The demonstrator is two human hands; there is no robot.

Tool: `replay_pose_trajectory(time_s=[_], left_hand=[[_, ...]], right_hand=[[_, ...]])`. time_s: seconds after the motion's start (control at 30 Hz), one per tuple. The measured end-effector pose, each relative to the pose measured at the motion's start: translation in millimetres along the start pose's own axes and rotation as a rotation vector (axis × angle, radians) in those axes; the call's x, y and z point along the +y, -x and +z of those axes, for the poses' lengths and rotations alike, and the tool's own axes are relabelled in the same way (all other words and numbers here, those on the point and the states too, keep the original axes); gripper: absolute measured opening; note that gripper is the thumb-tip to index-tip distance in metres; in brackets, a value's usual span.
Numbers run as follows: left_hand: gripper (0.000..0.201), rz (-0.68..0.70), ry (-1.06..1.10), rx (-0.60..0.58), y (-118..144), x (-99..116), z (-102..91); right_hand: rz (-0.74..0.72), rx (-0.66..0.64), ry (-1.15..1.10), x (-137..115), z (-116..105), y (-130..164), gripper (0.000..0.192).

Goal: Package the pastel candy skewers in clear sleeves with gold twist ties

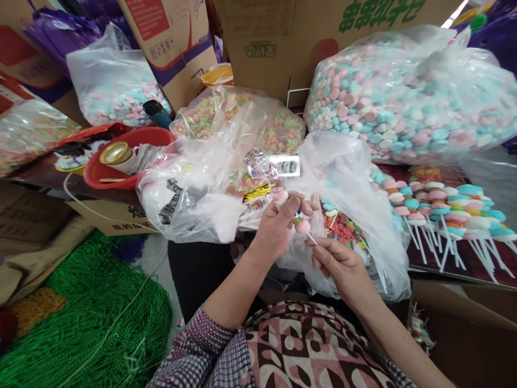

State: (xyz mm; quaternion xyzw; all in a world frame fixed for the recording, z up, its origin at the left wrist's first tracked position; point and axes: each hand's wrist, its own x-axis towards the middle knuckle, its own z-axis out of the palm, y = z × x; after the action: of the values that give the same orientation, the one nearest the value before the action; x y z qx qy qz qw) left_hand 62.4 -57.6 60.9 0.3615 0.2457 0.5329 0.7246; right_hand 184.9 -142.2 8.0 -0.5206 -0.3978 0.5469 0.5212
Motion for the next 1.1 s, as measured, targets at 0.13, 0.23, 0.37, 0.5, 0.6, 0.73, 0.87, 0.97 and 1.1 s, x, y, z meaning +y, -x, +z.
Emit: replay_pose_trajectory(time_s=[0.13, 0.23, 0.37, 0.5, 0.6, 0.73, 0.87, 0.97, 1.1], left_hand=[[0.029, -0.067, -0.089, -0.070, 4, -6, -5.6], [0.046, -0.101, -0.043, -0.106, 5, -2, -12.2], [0.060, -0.001, 0.057, -0.064, 1, 16, -16.3], [0.037, 0.000, 0.024, 0.027, -2, 14, -11.4], [0.035, -0.041, 0.033, 0.035, 1, -1, -5.6], [0.037, -0.115, 0.009, 0.010, 10, -16, -5.2], [0.053, -0.163, 0.024, -0.111, 10, -8, -14.9], [0.057, -0.044, 0.100, -0.088, 4, 5, -20.3], [0.029, 0.019, 0.045, -0.020, 1, 5, -17.8]], right_hand=[[-0.004, 0.122, -0.084, 4, 3, -1, 0.032], [0.004, 0.126, -0.108, 6, 6, -2, 0.036], [0.002, 0.127, -0.064, 9, 4, -3, 0.038], [-0.009, 0.104, 0.029, 11, 2, 0, 0.039], [-0.005, 0.099, 0.043, 9, 6, 1, 0.040], [0.047, 0.045, -0.020, 2, 13, 0, 0.038], [0.084, -0.032, -0.078, -4, 11, 1, 0.039], [0.129, -0.095, -0.051, -5, 6, 2, 0.042], [0.162, -0.136, -0.051, -3, 6, 2, 0.043]])
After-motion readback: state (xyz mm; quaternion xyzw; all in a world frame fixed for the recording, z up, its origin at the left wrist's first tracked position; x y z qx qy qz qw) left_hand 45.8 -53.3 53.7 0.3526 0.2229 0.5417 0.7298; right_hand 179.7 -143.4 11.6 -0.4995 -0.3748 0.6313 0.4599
